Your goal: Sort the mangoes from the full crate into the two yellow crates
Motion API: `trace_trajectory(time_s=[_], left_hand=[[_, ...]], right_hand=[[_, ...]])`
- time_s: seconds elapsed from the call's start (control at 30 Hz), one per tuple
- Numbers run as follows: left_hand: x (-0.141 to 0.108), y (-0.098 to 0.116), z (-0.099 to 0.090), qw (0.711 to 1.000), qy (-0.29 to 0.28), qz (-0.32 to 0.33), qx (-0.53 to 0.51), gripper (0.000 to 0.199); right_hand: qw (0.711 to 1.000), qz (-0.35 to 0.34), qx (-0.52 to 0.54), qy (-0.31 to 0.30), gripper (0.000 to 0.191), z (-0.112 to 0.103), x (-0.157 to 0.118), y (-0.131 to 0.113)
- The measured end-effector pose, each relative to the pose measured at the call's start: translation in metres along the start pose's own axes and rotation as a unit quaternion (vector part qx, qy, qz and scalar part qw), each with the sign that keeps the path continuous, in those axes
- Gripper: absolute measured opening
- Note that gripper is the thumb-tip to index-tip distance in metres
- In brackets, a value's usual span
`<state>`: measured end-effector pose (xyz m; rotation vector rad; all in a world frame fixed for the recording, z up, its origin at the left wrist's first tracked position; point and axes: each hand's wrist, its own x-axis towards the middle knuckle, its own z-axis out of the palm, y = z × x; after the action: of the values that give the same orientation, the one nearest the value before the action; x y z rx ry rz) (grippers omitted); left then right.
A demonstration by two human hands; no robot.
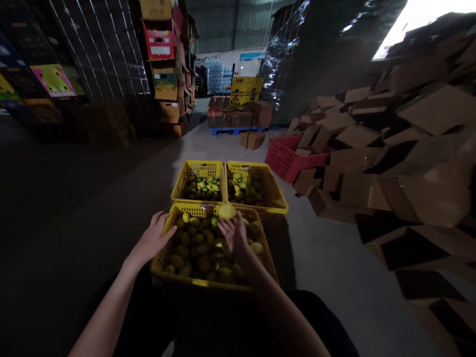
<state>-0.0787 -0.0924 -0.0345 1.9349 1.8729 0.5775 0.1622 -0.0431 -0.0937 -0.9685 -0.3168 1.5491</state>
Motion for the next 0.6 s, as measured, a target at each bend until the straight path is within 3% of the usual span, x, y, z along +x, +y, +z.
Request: trace_trajectory(time_s=[0.13,0.3,0.37,0.6], left_hand=[[0.003,0.005,0.003,0.998,-0.042,0.002,0.040,0.052],[0.002,0.016,0.006,0.989,-0.118,0.018,0.086,0.055],[0.000,0.019,0.009,0.984,-0.149,0.034,0.095,0.054],[-0.006,0.020,0.032,0.952,-0.270,0.060,0.132,0.044]], right_hand=[[0.996,-0.052,0.050,0.056,0.021,-0.011,0.009,-0.045],[0.993,0.060,0.083,0.064,0.025,-0.021,-0.024,-0.054],[0.991,0.068,0.094,0.069,0.028,-0.022,-0.035,-0.056],[0.990,-0.031,0.123,0.064,0.037,-0.036,-0.066,-0.088]])
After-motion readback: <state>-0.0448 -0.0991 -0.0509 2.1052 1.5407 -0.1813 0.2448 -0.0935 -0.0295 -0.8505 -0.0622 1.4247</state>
